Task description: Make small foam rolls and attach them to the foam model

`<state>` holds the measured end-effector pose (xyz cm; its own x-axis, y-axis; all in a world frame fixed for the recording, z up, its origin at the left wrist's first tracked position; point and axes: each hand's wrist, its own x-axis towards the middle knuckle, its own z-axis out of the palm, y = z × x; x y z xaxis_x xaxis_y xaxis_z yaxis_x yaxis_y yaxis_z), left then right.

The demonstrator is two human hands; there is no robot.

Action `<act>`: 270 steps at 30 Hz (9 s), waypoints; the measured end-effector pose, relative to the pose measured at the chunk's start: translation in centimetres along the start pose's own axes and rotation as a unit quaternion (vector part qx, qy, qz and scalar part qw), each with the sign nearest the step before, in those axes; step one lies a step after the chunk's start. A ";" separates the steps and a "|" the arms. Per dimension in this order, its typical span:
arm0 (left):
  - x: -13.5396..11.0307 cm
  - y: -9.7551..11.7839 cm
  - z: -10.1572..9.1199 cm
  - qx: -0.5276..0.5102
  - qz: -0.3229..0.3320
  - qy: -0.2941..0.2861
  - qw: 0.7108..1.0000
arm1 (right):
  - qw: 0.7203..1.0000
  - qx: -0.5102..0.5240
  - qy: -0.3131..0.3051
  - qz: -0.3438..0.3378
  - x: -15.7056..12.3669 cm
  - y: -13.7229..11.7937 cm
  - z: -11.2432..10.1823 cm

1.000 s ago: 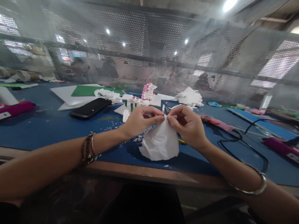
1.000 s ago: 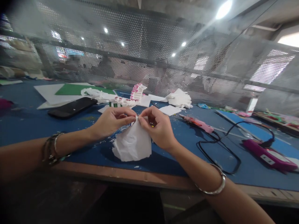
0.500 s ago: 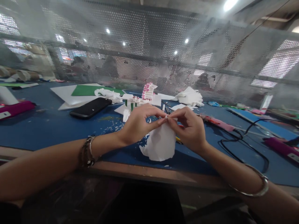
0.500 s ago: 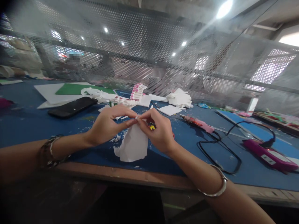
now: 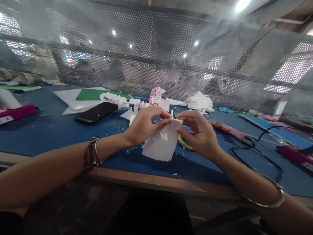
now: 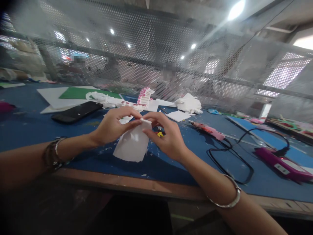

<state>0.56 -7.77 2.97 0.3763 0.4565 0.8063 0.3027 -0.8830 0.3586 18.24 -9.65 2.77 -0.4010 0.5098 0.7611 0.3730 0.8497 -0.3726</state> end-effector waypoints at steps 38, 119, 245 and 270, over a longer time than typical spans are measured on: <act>0.2 0.4 0.3 -0.379 -0.200 -0.097 0.898 | 0.987 0.141 -0.054 0.062 0.4 -1.1 -0.6; 0.2 -0.5 0.6 -0.337 -0.234 -0.093 0.907 | 0.996 -0.018 -0.013 0.091 0.2 -0.9 0.1; -0.7 0.7 0.5 -0.221 0.000 0.006 0.975 | 0.975 -0.143 0.088 -0.143 -0.9 -1.4 0.1; -0.1 0.6 1.0 -0.388 -0.152 -0.001 0.909 | 0.994 -0.050 0.071 -0.067 -0.2 -1.4 0.1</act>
<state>1.57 -8.24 2.59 0.3812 0.6914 0.6137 -0.3149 -0.5271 0.7893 17.68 -10.96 3.13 -0.3327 0.3627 0.8705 0.4088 0.8873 -0.2135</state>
